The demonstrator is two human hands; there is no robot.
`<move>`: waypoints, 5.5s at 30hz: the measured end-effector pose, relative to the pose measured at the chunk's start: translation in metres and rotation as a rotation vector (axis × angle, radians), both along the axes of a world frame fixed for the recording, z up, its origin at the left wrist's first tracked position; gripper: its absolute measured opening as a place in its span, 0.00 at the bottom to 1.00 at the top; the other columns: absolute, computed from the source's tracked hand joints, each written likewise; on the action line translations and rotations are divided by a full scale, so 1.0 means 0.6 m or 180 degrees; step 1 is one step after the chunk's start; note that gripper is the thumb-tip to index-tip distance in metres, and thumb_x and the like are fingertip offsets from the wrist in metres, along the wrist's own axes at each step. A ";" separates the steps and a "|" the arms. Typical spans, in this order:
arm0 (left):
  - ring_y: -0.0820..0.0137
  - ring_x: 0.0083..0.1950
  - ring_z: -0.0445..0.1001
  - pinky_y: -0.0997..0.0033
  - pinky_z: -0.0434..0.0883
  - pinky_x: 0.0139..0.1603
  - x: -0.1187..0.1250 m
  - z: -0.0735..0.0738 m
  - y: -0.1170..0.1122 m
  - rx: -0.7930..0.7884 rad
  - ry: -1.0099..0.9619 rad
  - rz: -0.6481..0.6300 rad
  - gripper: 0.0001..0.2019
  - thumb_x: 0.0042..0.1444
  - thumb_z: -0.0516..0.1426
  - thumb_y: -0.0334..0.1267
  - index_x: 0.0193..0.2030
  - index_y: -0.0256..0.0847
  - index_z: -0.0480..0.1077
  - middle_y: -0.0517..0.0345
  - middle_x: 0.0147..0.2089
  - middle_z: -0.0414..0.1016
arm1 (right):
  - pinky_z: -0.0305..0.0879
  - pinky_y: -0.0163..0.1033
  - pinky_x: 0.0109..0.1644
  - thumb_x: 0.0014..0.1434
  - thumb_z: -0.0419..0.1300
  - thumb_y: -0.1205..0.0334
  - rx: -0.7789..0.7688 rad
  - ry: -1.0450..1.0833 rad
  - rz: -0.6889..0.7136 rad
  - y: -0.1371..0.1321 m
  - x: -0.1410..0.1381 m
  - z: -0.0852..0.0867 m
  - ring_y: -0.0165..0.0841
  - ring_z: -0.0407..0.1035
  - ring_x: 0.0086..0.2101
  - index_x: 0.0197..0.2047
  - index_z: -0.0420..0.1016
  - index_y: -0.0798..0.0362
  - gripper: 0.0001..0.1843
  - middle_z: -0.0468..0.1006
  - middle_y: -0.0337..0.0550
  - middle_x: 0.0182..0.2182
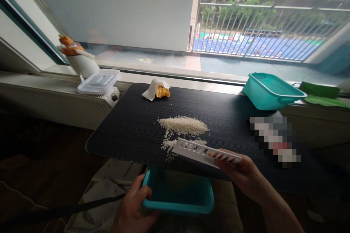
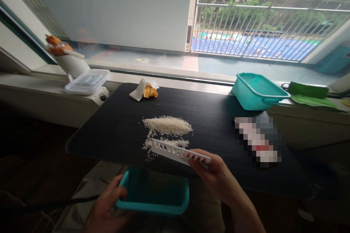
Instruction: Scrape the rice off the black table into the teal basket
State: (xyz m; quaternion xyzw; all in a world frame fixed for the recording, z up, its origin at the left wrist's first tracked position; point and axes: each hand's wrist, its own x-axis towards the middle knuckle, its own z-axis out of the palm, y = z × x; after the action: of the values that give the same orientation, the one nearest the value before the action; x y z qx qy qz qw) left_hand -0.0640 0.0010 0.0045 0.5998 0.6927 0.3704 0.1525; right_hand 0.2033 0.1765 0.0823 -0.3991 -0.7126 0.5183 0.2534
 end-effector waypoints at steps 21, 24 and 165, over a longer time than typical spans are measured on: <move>0.73 0.40 0.76 0.80 0.72 0.38 -0.006 0.002 -0.003 0.0053 -0.0007 0.0048 0.08 0.45 0.61 0.33 0.27 0.43 0.64 0.61 0.48 0.71 | 0.74 0.37 0.43 0.63 0.60 0.54 -0.0374 0.0177 0.0195 -0.010 -0.010 0.003 0.40 0.77 0.39 0.44 0.82 0.53 0.14 0.85 0.44 0.39; 0.71 0.41 0.76 0.79 0.72 0.39 -0.006 0.002 -0.003 0.0032 -0.0025 0.0056 0.08 0.46 0.61 0.33 0.27 0.43 0.64 0.59 0.49 0.72 | 0.74 0.40 0.44 0.62 0.61 0.53 -0.0292 0.0190 0.0070 -0.004 -0.019 -0.002 0.42 0.77 0.41 0.44 0.82 0.54 0.15 0.85 0.45 0.39; 0.70 0.41 0.77 0.79 0.73 0.37 0.032 -0.004 0.015 -0.0147 0.0209 -0.0526 0.10 0.48 0.64 0.36 0.26 0.43 0.64 0.56 0.48 0.72 | 0.77 0.53 0.48 0.53 0.67 0.51 0.0545 -0.0099 -0.2221 0.041 0.098 -0.036 0.50 0.80 0.41 0.41 0.85 0.53 0.17 0.87 0.45 0.37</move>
State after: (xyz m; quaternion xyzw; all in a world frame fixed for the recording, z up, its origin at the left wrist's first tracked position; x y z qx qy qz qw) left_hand -0.0448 0.0103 0.0019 0.6631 0.6538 0.3206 0.1735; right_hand 0.2624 0.2013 0.0609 -0.6035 -0.5781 0.3330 0.4367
